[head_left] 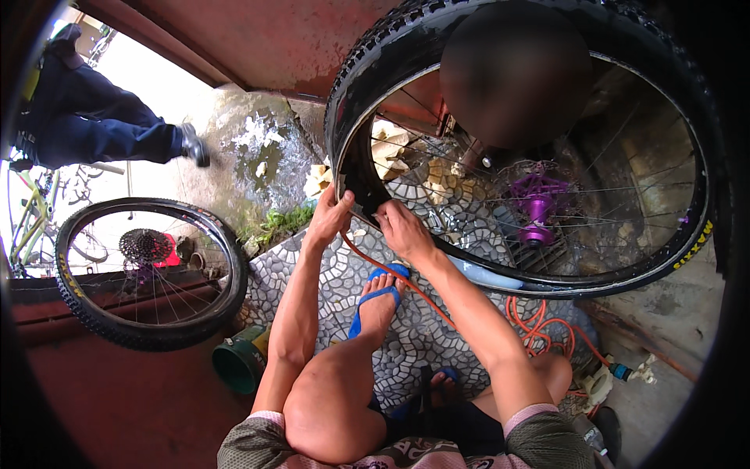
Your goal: The person sits on the floor and uses a red air hose to inflate a bicycle tire mounted on a wheel. They repeatedly attach and detach the hose from the valve, checking the tire pressure and adjusting the fit of the tire on the rim.
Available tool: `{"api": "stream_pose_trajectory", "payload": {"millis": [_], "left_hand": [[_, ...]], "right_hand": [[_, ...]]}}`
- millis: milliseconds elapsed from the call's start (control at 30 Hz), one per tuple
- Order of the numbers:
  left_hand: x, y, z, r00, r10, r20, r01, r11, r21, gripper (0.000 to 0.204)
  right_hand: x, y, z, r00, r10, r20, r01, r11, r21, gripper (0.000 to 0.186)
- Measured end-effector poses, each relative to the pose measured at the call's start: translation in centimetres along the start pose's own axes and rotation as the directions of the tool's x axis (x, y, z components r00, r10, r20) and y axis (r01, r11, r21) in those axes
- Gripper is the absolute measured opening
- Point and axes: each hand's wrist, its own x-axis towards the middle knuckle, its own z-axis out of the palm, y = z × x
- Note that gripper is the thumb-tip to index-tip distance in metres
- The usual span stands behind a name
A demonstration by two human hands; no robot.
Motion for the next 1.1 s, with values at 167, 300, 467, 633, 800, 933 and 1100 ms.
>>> {"api": "stream_pose_trajectory", "payload": {"millis": [167, 300, 467, 633, 800, 933, 1100], "left_hand": [[-0.1, -1.5, -1.7, 0.995, 0.024, 0.1, -0.018, 0.998, -0.062, 0.052], [-0.1, -1.5, -1.0, 0.997, 0.015, 0.081, -0.011, 0.999, -0.051, 0.057], [-0.5, -0.6, -0.4, 0.998, 0.01, 0.058, -0.014, 0.997, 0.072, 0.059], [-0.7, -0.6, -0.6, 0.998, 0.002, 0.055, -0.006, 0.997, 0.077, 0.059], [-0.2, -1.0, -0.9, 0.995, 0.009, 0.097, -0.016, 0.997, 0.075, 0.06], [0.0, -2.0, -1.6, 0.994, 0.02, 0.109, -0.028, 0.997, 0.066, 0.062], [-0.4, -2.0, -0.8, 0.999, 0.033, -0.011, -0.033, 0.999, -0.023, 0.053]], "right_hand": [[3.2, -4.0, 0.9, 0.99, -0.014, -0.14, 0.031, 0.992, 0.12, 0.021], [5.7, -4.6, 1.8, 0.995, -0.004, -0.097, -0.006, 0.994, -0.106, 0.027], [6.1, -3.6, 2.1, 0.991, -0.074, -0.111, 0.059, 0.989, -0.134, 0.036], [6.2, -3.8, 2.5, 0.998, -0.017, -0.06, 0.01, 0.994, -0.105, 0.023], [6.0, -2.6, 1.5, 0.985, -0.147, 0.089, 0.148, 0.989, -0.005, 0.014], [3.1, -2.0, -0.6, 0.99, -0.019, 0.138, -0.008, 0.981, 0.195, 0.013], [-2.5, -5.7, -2.1, 0.968, 0.178, 0.178, -0.207, 0.965, 0.159, 0.012]]}}
